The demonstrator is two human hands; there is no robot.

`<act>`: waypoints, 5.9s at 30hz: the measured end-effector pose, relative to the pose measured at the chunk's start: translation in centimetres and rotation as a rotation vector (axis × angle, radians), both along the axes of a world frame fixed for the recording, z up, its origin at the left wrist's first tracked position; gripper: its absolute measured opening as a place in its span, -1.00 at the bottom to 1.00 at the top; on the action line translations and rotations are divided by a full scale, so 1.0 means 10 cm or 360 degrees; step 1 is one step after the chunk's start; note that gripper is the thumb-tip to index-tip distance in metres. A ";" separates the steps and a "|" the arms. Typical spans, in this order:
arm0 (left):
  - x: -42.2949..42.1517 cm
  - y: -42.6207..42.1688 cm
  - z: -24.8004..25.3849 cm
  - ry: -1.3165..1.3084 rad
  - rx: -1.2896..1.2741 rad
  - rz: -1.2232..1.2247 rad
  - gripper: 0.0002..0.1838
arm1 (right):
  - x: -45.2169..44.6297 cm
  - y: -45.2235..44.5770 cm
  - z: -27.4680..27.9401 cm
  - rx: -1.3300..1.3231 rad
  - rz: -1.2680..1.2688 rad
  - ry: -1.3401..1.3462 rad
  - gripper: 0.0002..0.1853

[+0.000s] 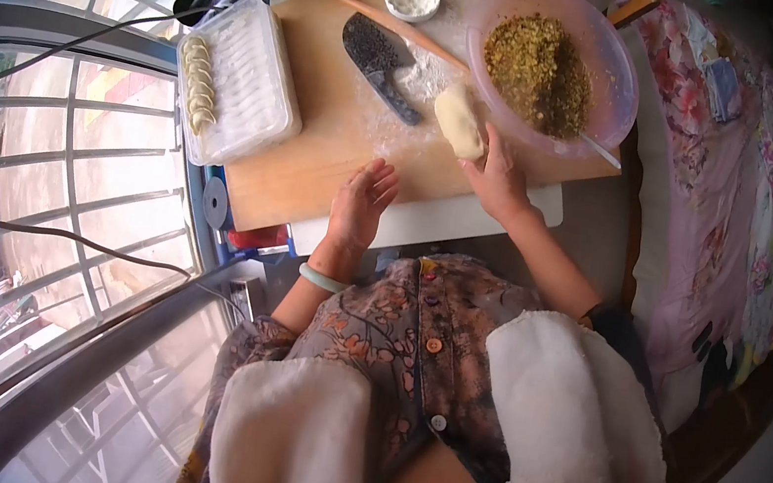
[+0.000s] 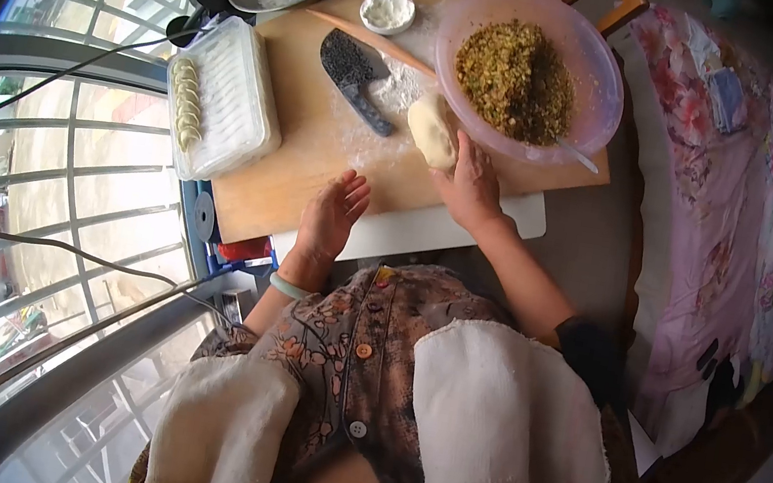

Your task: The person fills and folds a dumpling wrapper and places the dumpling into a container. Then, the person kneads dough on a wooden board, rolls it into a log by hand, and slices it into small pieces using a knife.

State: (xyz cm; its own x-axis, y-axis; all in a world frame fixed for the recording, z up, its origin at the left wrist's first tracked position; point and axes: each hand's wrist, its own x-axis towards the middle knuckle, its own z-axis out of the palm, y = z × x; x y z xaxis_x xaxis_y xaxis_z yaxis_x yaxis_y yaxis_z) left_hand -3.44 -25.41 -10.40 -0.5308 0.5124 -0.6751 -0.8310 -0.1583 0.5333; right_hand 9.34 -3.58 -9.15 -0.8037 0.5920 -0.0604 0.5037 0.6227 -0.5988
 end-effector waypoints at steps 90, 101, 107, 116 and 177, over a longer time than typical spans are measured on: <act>-0.62 0.27 -0.32 0.2309 -0.1703 -0.0338 -0.07 | -0.38 2.38 0.10 -0.2162 -0.0893 0.1271 -0.50; -0.60 0.22 -0.26 0.2195 -0.1606 -0.0246 -0.20 | -1.11 0.84 -0.05 0.0211 0.0319 0.0324 -0.69; -0.63 0.22 -0.28 0.2200 -0.1597 -0.0247 -0.20 | -1.76 0.76 -0.10 0.0416 0.0413 -0.0287 -0.66; -0.64 0.19 -0.24 0.2197 -0.1525 -0.0219 -0.19 | -1.54 0.52 0.23 -0.0132 0.0376 -0.0081 -0.69; -3.07 1.57 0.11 0.0658 -0.0522 0.0436 -0.51 | -3.84 0.48 0.10 -0.1571 -0.0231 0.0524 -0.51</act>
State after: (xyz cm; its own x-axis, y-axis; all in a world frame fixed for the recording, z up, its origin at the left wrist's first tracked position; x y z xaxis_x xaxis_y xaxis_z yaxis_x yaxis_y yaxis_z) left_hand -34.10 -9.71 -9.30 -0.8669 0.1192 -0.4840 -0.4960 -0.1099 0.8614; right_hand -29.07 1.17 -8.20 -0.7934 0.4908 -0.3601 0.2546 -0.2697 -0.9287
